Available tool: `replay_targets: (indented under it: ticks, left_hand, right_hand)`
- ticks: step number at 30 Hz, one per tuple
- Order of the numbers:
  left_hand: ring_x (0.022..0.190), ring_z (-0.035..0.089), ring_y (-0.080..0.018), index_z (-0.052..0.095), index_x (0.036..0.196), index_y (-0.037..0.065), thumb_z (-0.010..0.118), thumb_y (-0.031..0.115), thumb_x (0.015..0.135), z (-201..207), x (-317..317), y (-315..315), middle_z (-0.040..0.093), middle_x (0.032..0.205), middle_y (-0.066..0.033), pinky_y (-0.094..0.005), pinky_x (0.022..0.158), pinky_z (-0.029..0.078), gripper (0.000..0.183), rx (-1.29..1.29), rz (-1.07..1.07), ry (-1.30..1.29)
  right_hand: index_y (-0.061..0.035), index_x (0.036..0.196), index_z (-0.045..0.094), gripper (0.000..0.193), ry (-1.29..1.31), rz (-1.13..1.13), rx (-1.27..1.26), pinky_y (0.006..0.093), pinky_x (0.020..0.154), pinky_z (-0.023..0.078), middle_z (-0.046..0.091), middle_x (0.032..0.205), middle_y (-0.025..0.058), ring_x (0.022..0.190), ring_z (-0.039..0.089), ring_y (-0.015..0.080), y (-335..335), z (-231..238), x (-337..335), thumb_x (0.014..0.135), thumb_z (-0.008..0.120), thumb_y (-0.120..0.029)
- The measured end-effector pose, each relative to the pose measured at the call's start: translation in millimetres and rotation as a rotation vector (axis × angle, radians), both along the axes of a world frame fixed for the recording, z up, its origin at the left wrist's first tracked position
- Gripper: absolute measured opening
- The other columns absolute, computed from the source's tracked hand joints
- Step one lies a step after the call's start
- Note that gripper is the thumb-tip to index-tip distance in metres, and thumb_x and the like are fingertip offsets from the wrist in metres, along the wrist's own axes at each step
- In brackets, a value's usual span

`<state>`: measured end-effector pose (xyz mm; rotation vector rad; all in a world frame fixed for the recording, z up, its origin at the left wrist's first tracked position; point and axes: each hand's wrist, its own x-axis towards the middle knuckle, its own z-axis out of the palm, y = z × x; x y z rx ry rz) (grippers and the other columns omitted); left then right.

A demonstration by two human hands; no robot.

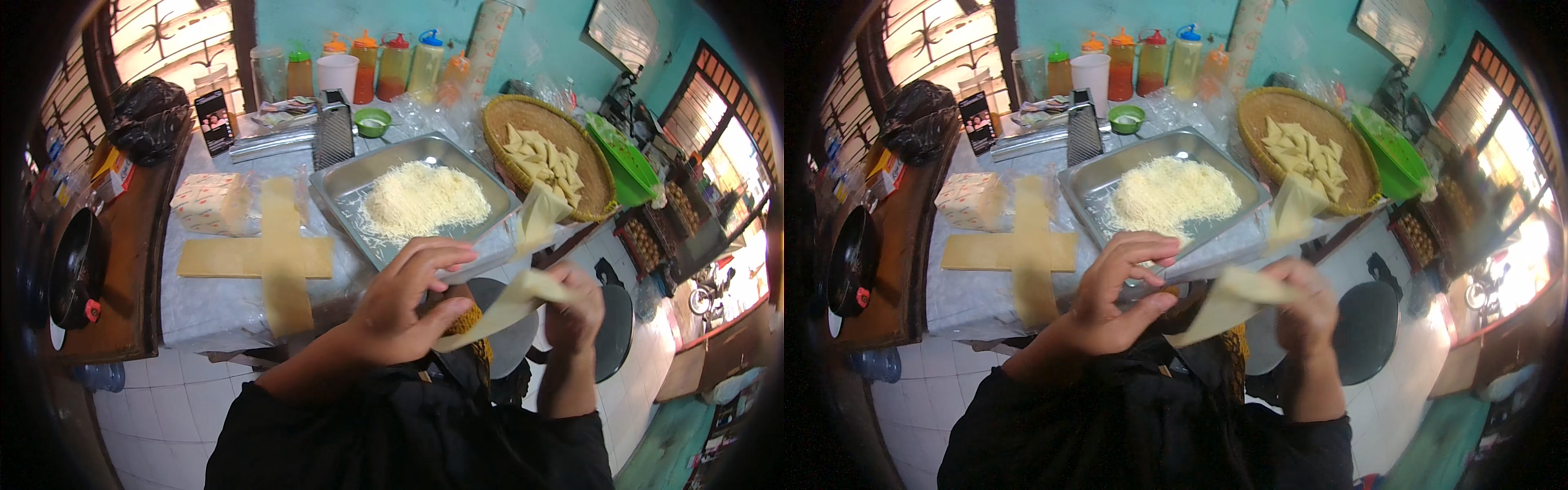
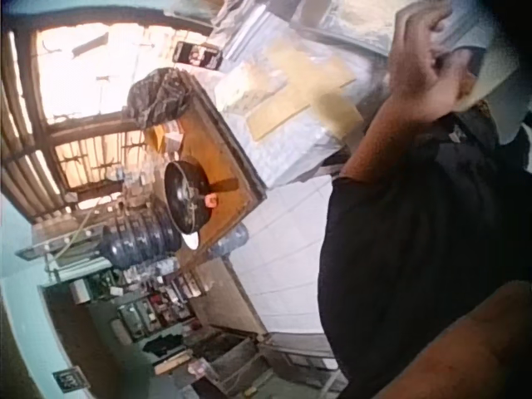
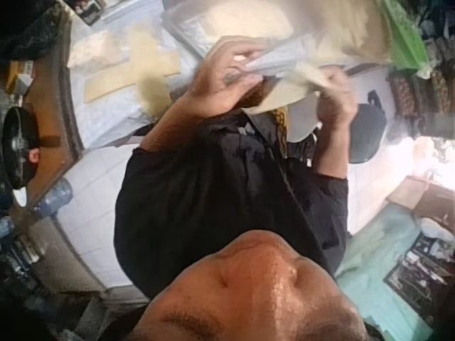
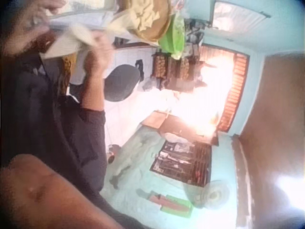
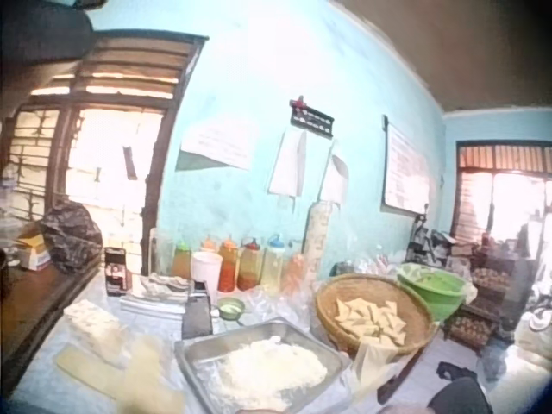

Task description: The person folds thin dough sheets into cones, fills them with shredded cheese from a metal tray, and seals them into triangular spring rolls. Completed rolls are placed into a woven basket on the table.

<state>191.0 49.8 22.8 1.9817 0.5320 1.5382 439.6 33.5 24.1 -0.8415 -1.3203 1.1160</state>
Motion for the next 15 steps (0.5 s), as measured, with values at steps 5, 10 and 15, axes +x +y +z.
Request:
replay_targets:
  ticks: [5, 10, 15]
  left_hand:
    - [0.091, 0.061, -0.0202, 0.058, 0.104, -0.001, 0.062, -0.007, 0.077, -33.9, -65.9, 8.2, 0.062, 0.102, -0.0151, -0.0267, 0.074, 0.048, 0.028, -0.018, 0.197, 0.068]
    - [0.083, 0.061, -0.0179, 0.061, 0.097, -0.002, 0.06, -0.002, 0.081, -52.9, -108.9, 10.6, 0.063, 0.094, -0.013, -0.027, 0.072, 0.048, 0.016, -0.127, 0.493, 0.183]
    - [0.075, 0.062, -0.0279, 0.062, 0.087, 0.005, 0.062, 0.012, 0.081, -58.8, -144.1, 7.4, 0.063, 0.081, -0.0107, -0.0384, 0.067, 0.049, 0.01, -0.294, 0.93, 0.27]
  right_hand:
    - [-0.0044, 0.103, 0.057, 0.029, 0.238, -0.069, -0.059, 0.0361, 0.083, 0.049, 0.064, 0.099, 0.0077, 0.094, 0.061, 0.0209, 89.4, 40.5, 60.4, 0.09, 0.046, -0.027]
    - [-0.0119, 0.084, 0.056, 0.018, 0.002, -0.398, -0.06, 0.0328, 0.062, 0.048, 0.058, 0.074, -0.0018, 0.064, 0.056, 0.0135, 193.5, 80.4, 144.0, 0.091, 0.047, -0.026]
    - [-0.0068, 0.111, 0.051, 0.03, -0.345, -0.695, -0.127, 0.0316, 0.076, 0.043, 0.057, 0.101, 0.0076, 0.088, 0.056, 0.0195, 197.8, 38.0, 124.3, 0.087, 0.049, -0.025]
